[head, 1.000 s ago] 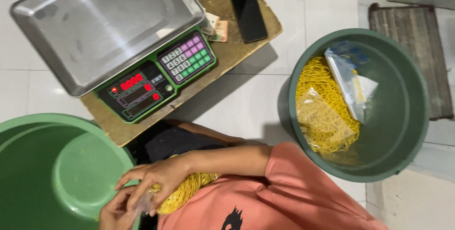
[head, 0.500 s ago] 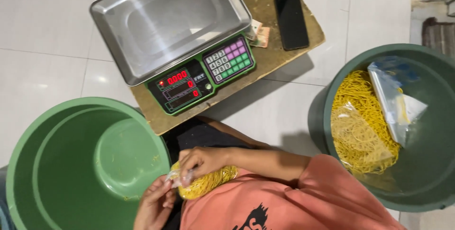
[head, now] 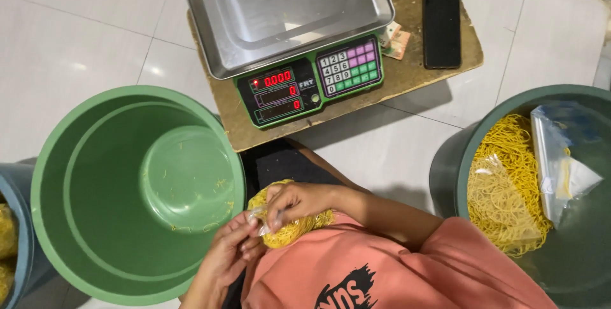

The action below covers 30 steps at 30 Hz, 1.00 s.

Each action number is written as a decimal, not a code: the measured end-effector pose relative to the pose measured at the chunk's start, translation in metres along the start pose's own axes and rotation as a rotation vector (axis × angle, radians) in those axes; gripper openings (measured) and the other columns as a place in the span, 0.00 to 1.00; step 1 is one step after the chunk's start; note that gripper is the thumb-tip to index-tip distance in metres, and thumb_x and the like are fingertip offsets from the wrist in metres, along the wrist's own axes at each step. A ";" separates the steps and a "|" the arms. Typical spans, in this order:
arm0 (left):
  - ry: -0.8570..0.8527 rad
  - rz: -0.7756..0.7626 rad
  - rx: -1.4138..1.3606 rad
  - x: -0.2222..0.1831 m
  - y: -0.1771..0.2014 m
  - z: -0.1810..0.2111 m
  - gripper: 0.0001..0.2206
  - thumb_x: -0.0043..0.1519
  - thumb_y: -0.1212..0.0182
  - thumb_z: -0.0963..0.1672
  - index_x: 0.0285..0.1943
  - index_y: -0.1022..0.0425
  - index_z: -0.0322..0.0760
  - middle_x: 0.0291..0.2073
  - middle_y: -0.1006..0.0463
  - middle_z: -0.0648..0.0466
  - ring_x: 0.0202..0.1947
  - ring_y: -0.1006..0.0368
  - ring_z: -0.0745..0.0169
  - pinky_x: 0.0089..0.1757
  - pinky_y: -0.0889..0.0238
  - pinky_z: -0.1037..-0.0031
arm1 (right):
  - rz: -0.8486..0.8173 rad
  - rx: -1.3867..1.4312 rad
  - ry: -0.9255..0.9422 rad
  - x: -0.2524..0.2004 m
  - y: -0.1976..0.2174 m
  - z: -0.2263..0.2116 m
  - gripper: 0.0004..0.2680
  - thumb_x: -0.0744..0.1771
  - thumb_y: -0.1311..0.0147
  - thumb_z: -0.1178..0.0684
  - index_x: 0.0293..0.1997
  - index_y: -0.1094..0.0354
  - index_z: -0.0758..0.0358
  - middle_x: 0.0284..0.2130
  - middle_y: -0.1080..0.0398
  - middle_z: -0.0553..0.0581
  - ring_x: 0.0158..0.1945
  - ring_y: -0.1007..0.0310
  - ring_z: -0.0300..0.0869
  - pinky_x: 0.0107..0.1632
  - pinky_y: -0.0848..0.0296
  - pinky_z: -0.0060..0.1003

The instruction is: Weighing portions of yellow noodles on a digital scale and placing them into clear plastic bags.

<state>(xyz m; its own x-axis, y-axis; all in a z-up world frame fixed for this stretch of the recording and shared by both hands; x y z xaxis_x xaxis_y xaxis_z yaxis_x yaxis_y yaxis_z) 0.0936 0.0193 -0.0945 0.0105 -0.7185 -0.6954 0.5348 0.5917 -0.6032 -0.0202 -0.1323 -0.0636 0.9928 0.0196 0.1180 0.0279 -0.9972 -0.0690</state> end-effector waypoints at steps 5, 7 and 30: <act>-0.154 0.046 0.175 0.002 -0.002 0.002 0.03 0.61 0.40 0.35 0.40 0.29 0.27 0.22 0.32 0.54 0.17 0.46 0.74 0.21 0.54 0.82 | -0.002 0.342 -0.117 -0.001 0.003 0.025 0.08 0.68 0.50 0.67 0.46 0.25 0.65 0.43 0.34 0.55 0.37 0.31 0.36 0.43 0.28 0.27; -0.230 0.102 0.315 -0.001 -0.005 0.005 0.02 0.60 0.38 0.35 0.37 0.27 0.28 0.21 0.31 0.54 0.16 0.45 0.74 0.22 0.55 0.81 | 0.004 0.437 -0.130 0.001 0.005 0.025 0.10 0.68 0.54 0.69 0.47 0.25 0.68 0.44 0.34 0.56 0.38 0.31 0.37 0.44 0.28 0.27; -1.075 0.271 1.728 -0.015 -0.092 0.027 0.12 0.54 0.38 0.39 0.47 0.28 0.38 0.38 0.25 0.49 0.30 0.26 0.49 0.33 0.31 0.62 | 0.323 0.339 -0.401 0.035 0.029 0.046 0.05 0.69 0.46 0.57 0.37 0.29 0.68 0.23 0.31 0.53 0.25 0.35 0.34 0.30 0.34 0.26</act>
<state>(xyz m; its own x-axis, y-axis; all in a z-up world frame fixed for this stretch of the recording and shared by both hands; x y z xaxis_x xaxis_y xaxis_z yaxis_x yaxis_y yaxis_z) 0.0672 -0.0342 -0.0180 0.2527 -0.9535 0.1645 0.5032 0.2747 0.8193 0.0211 -0.1573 -0.1072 0.9219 -0.1890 -0.3383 -0.3117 -0.8803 -0.3576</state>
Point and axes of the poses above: each hand's wrist, its own x-axis towards the middle knuckle, its own y-axis out of the back of the hand, z = x × y, the point moved 6 cm from there along x, towards the middle knuckle
